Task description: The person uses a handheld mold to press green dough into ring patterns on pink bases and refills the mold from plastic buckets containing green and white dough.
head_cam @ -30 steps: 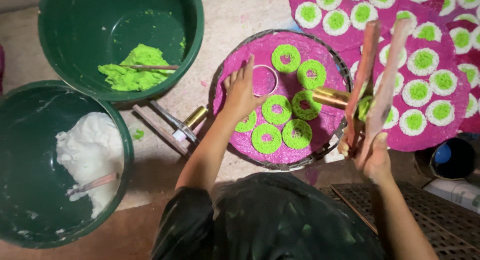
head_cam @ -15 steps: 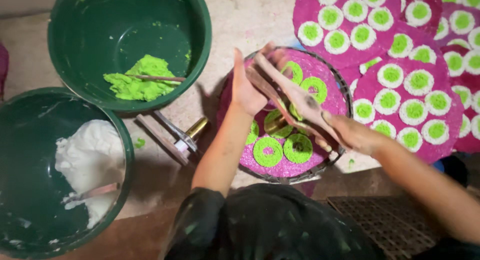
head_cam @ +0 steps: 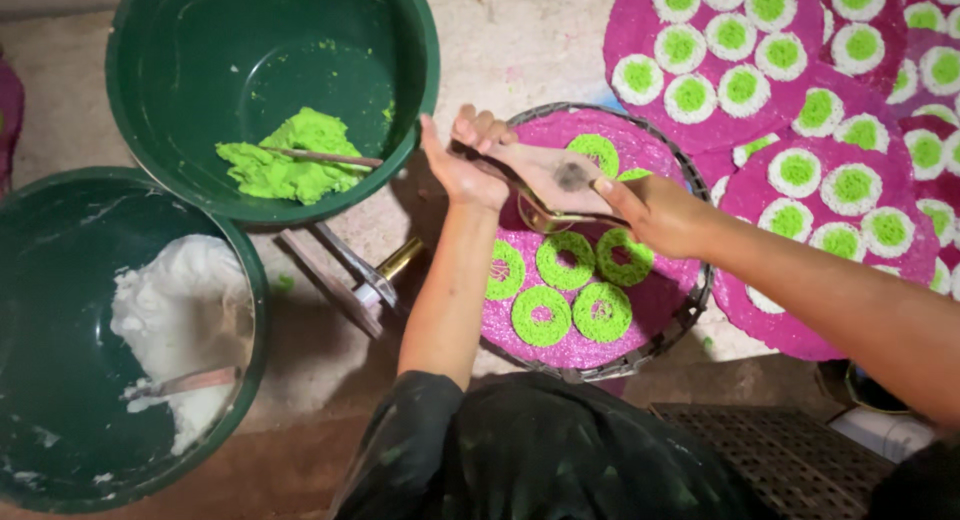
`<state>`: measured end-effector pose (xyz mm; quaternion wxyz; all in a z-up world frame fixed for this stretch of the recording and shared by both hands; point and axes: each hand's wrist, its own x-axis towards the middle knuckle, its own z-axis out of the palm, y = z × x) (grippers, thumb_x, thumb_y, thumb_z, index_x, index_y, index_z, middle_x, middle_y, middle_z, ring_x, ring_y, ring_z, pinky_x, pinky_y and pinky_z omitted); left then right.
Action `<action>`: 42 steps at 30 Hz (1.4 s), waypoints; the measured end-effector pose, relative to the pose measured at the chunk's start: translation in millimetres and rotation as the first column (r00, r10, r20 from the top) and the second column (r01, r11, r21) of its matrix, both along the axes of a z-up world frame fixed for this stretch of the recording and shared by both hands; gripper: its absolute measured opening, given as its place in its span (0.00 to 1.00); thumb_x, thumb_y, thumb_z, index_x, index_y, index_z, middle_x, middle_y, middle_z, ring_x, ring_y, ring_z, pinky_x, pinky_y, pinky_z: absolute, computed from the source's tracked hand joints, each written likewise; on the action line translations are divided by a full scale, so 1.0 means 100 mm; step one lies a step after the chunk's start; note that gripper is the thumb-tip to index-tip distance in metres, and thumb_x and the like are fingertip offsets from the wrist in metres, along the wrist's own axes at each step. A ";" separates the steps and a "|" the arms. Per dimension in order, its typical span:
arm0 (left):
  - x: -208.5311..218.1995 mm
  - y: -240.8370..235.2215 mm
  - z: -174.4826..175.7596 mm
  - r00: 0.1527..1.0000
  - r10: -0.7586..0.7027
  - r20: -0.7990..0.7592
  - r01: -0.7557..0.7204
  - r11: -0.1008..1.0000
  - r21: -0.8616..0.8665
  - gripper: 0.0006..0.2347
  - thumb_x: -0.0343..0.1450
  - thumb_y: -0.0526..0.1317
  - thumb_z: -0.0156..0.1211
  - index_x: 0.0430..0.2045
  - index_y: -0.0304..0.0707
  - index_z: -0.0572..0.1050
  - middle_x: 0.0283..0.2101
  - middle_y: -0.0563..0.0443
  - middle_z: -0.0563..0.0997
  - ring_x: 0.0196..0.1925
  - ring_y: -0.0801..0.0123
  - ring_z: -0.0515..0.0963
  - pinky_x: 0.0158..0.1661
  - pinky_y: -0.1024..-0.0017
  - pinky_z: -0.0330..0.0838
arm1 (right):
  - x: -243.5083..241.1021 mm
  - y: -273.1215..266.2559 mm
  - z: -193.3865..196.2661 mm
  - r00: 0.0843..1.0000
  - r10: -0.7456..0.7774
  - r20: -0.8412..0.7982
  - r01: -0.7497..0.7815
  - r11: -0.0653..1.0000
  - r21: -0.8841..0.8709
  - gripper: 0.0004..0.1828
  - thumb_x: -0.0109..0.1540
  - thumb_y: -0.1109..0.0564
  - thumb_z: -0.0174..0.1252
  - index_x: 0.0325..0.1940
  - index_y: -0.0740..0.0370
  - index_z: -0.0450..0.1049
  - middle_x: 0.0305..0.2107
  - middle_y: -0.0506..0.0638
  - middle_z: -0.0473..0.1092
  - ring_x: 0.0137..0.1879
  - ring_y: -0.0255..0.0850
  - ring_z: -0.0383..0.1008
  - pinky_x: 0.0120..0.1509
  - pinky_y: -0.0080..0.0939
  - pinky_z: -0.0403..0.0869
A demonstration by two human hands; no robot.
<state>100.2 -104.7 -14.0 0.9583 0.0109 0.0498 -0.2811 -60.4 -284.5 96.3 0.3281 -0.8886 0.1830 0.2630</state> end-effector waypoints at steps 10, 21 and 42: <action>0.15 -0.34 -0.06 1.000 0.007 -0.017 -0.007 1.000 -0.012 0.20 0.71 0.62 0.42 0.17 0.49 0.60 0.17 0.62 0.58 0.20 0.75 0.56 0.30 0.72 0.55 | -0.02 -0.10 0.01 0.975 0.061 0.213 -0.006 0.968 -0.249 0.33 0.71 0.35 0.38 0.41 0.63 0.78 0.29 0.67 0.75 0.40 0.66 0.76 0.48 0.63 0.72; 0.01 -0.16 -0.01 0.987 0.118 -0.112 -0.082 0.955 0.286 0.20 0.71 0.59 0.37 0.14 0.48 0.58 0.13 0.61 0.54 0.15 0.74 0.51 0.22 0.70 0.50 | -0.11 0.08 -0.16 0.981 0.055 0.184 -0.032 0.991 -0.127 0.34 0.72 0.37 0.34 0.45 0.66 0.77 0.27 0.68 0.74 0.34 0.63 0.77 0.45 0.61 0.73; -0.43 0.23 0.23 0.014 -0.977 0.215 -0.710 0.141 0.690 0.49 0.55 0.43 0.83 0.67 0.37 0.50 0.67 0.30 0.62 0.71 0.40 0.55 0.67 0.44 0.49 | -1.61 -0.03 -0.56 0.397 -0.761 0.514 0.390 0.646 0.656 0.39 0.74 0.28 0.26 0.35 0.63 0.64 0.20 0.49 0.62 0.23 0.37 0.60 0.26 0.38 0.57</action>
